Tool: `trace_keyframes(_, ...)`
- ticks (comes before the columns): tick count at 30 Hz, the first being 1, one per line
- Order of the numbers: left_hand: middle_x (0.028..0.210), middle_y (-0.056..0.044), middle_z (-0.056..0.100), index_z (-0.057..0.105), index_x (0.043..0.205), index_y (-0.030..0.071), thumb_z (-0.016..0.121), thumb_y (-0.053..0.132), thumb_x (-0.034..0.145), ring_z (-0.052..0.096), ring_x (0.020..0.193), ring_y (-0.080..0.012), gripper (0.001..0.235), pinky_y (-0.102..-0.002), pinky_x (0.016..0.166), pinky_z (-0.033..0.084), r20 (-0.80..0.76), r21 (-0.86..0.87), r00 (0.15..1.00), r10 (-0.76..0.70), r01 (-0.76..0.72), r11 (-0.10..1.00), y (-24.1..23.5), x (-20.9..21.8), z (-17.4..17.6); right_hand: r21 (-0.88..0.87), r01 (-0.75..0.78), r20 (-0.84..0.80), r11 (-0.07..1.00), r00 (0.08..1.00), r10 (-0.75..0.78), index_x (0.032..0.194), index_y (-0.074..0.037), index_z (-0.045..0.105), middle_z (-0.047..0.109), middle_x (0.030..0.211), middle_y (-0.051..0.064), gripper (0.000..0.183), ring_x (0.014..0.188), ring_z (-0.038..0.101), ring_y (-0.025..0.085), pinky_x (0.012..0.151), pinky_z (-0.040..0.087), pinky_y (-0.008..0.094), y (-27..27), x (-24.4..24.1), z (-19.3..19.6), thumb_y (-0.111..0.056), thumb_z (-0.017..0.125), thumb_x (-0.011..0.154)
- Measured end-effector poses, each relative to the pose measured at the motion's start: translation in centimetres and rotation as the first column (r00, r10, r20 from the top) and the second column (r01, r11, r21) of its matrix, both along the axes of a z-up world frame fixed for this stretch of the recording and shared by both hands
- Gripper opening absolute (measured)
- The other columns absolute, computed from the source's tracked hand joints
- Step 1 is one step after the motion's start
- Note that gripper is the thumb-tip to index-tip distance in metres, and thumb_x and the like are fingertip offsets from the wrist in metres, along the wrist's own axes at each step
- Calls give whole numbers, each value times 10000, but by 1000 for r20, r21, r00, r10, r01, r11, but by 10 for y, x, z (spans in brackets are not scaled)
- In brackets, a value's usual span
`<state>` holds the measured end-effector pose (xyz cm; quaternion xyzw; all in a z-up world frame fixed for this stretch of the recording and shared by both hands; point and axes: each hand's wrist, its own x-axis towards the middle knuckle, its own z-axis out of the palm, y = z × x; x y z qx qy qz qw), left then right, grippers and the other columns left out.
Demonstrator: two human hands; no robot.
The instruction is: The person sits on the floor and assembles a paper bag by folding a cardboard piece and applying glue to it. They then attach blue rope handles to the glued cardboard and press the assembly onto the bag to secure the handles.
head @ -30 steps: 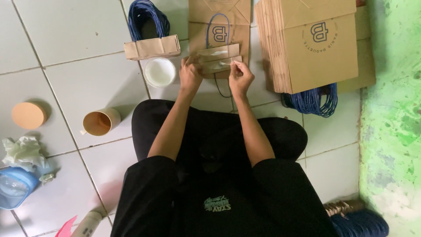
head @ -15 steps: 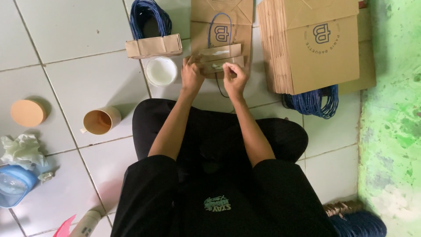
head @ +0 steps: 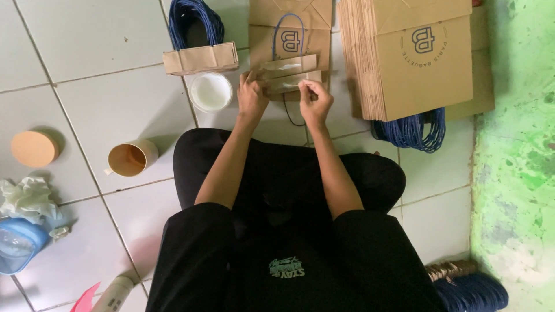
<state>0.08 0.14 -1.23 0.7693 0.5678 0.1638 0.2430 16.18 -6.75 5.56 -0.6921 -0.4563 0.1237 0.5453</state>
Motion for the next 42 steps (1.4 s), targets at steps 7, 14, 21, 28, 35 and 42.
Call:
trace_keyframes(7,1164,33,639,823,863,189,881,218,730,532,1225,-268,148,-441,781,635,17,5,1000,-15,15,1000,2,0,-14,1,84,113,996,990,-83,924,-45,781,781,797,152,113,761,779,300,622,607,342,0,32,-1,39,760,852)
trace_keyframes(14,1153,7,641,827,842,182,863,197,742,540,1214,-281,108,-434,787,629,6,21,1000,-9,8,1000,0,2,-15,45,104,125,994,986,-109,911,-71,791,786,795,123,112,757,780,269,625,603,320,-1,33,-7,26,764,862)
trace_keyframes(21,1172,14,623,822,872,152,860,199,753,513,1230,-287,134,-433,776,627,-4,6,1000,-30,30,1000,0,1,-16,69,74,191,995,978,-86,878,-110,794,769,741,79,143,688,765,256,603,593,320,3,38,-7,27,778,838)
trace_keyframes(28,1190,26,612,821,871,159,849,185,762,499,1238,-280,115,-430,773,624,-5,14,999,-32,32,999,1,1,-18,119,131,174,984,973,-150,916,-94,788,773,754,95,111,685,768,253,621,599,307,1,32,3,5,766,870)
trace_keyframes(35,1226,44,618,817,867,174,854,191,747,496,1257,-277,127,-435,785,624,11,5,999,-37,37,999,2,0,-16,54,-46,114,997,993,40,871,-95,787,754,714,50,119,621,728,218,600,575,274,0,-1,7,20,758,882)
trace_keyframes(42,1190,38,628,817,876,172,836,164,767,505,1244,-272,111,-434,782,620,12,13,1000,-23,23,1000,1,2,-19,105,154,284,982,942,-179,870,-104,743,736,719,72,177,635,729,248,597,576,289,0,45,7,68,719,834)
